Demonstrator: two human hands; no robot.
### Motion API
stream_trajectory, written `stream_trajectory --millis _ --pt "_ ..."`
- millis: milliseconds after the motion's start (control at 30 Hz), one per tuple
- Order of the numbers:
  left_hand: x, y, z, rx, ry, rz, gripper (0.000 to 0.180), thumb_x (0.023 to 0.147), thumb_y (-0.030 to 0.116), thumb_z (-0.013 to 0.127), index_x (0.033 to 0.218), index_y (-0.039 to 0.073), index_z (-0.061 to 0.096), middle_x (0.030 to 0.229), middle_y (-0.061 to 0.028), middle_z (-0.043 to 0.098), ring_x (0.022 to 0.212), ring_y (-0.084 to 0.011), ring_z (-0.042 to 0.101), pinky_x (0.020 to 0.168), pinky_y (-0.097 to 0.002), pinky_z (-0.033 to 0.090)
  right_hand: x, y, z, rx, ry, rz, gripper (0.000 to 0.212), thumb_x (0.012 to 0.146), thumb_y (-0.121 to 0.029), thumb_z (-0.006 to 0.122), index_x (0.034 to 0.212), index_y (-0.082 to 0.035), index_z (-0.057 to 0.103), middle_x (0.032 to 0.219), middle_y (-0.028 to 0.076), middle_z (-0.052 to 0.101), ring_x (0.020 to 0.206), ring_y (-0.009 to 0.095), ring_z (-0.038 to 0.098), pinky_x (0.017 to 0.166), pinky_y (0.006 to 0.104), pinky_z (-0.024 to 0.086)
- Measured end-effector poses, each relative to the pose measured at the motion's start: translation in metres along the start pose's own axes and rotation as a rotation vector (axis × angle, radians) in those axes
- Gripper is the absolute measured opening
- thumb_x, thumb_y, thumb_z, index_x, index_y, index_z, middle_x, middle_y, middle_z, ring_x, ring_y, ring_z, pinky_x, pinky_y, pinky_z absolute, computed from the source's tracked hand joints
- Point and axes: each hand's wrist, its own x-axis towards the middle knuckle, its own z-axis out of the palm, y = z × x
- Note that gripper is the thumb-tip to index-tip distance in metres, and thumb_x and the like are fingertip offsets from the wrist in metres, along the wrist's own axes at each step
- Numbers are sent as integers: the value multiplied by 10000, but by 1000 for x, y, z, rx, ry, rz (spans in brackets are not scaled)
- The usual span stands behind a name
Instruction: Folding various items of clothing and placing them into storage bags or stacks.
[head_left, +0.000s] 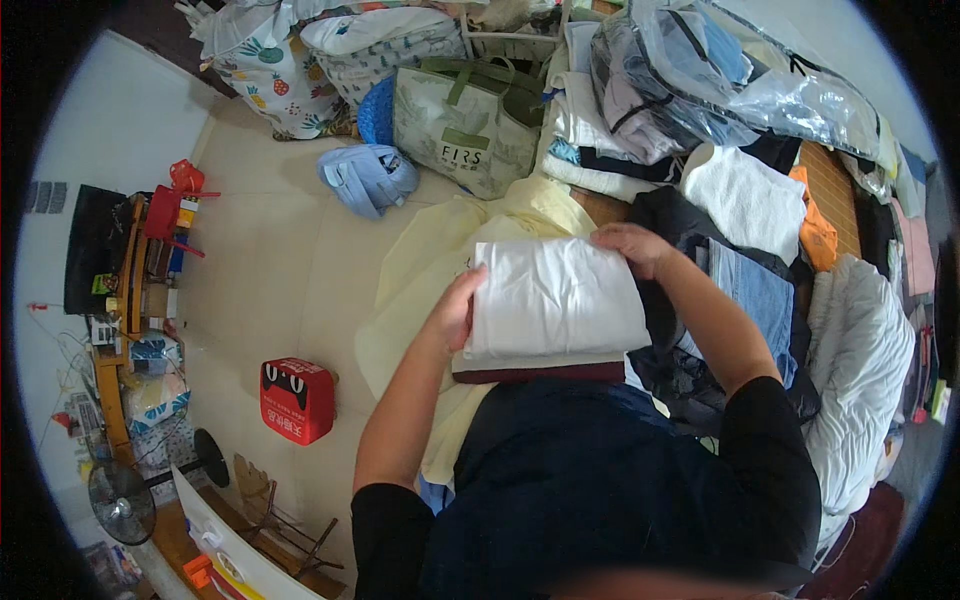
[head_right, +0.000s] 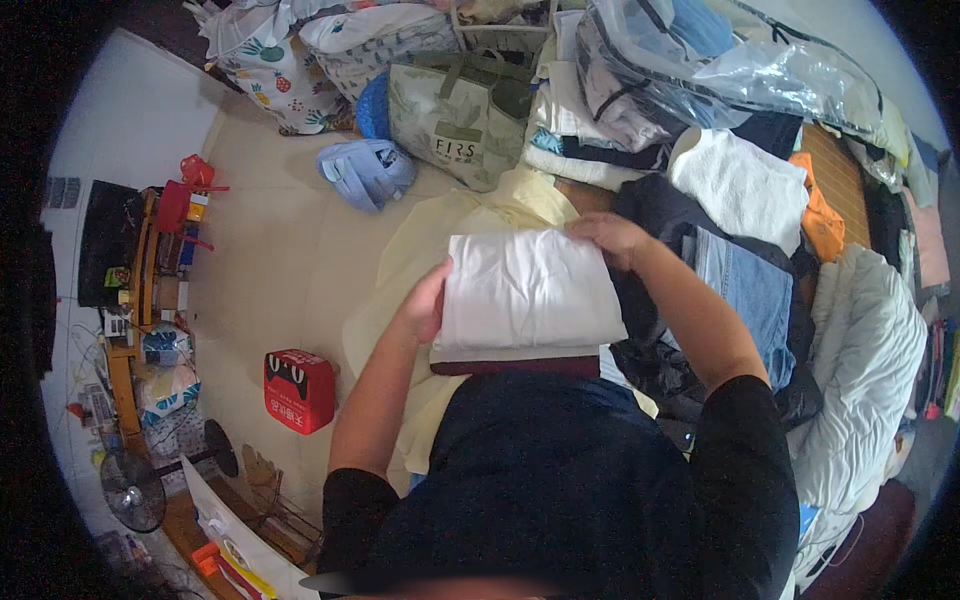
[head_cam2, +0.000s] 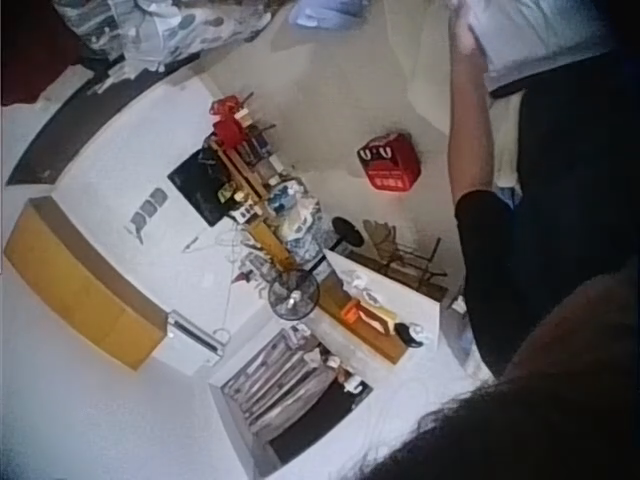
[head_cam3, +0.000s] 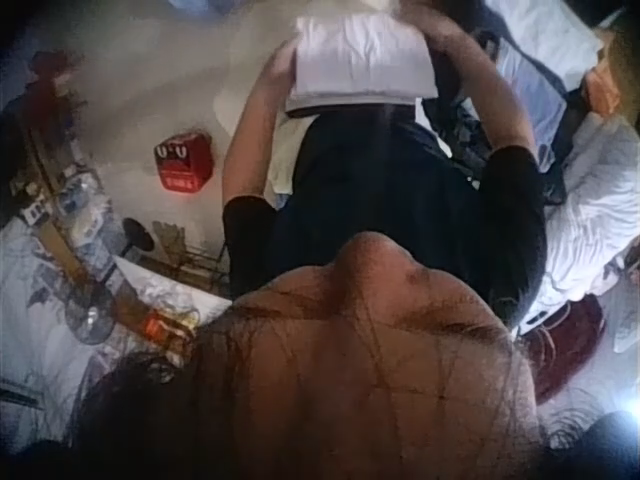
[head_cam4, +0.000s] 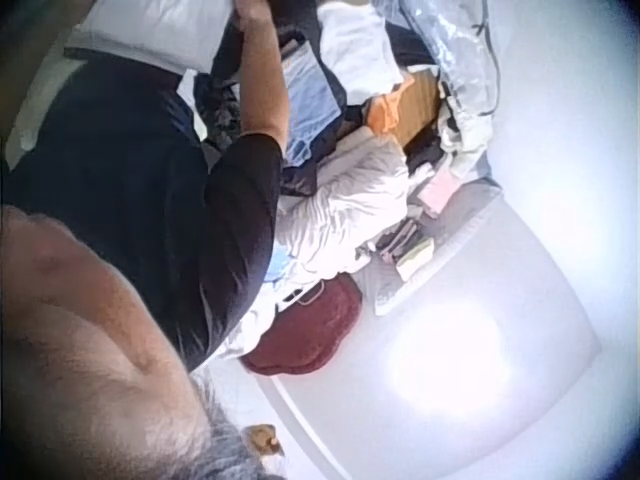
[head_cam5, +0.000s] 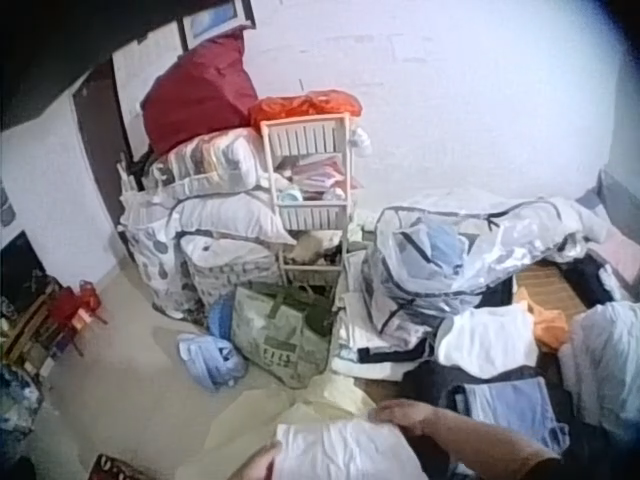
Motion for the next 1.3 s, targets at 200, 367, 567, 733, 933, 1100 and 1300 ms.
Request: stream_trajectory --millis 200,367,567,733,933,1100,1300 --pt "-26 -23 -7 257 173 64 481 835 156 660 1225 -29 448 1053 -126 603 930 -179 600 820 -308 486 -41 19 22 294 112 53 464 851 -174 627 1231 35 459 1093 160 607 947 243 635 798 386 532" --pt "-38 -4 -3 358 153 213 489 830 114 630 1259 -27 440 1020 -117 624 877 -160 604 793 -310 485 -71 33 53 -371 308 -366 582 863 13 528 1386 17 272 1073 117 579 938 160 581 848 310 474" --pt "-48 4 -35 447 207 94 582 805 105 668 1303 -26 396 1000 -129 625 868 -169 610 780 -312 490 -90 68 78 -568 288 -496 651 854 30 497 1430 -54 207 1250 220 486 1157 268 486 915 313 431" --pt "-54 -48 -55 207 240 -76 648 813 79 669 1353 -22 325 1011 -145 604 882 -196 610 791 -323 494 -101 51 100 -594 253 -498 537 858 10 493 1374 -55 356 1279 261 486 1139 348 528 923 344 433" --pt "-80 -21 -48 354 201 147 655 823 90 670 1362 -4 310 985 -130 600 881 -181 608 827 -297 481 -113 39 103 -727 323 -711 480 838 35 496 1309 -34 438 1017 225 557 901 367 574 811 387 460" --pt "-87 -36 -60 476 237 107 637 829 132 677 1350 -10 338 985 -129 592 896 -174 594 786 -285 483 -103 66 102 -808 332 -746 468 827 53 487 1289 -13 453 970 225 545 892 388 565 802 411 459" --pt "-62 -65 -73 420 278 -6 645 855 265 667 1334 -35 358 1083 -149 562 977 -199 577 826 -312 492 -104 69 102 -835 400 -737 446 829 75 472 1270 12 480 955 202 551 856 333 564 781 361 459"
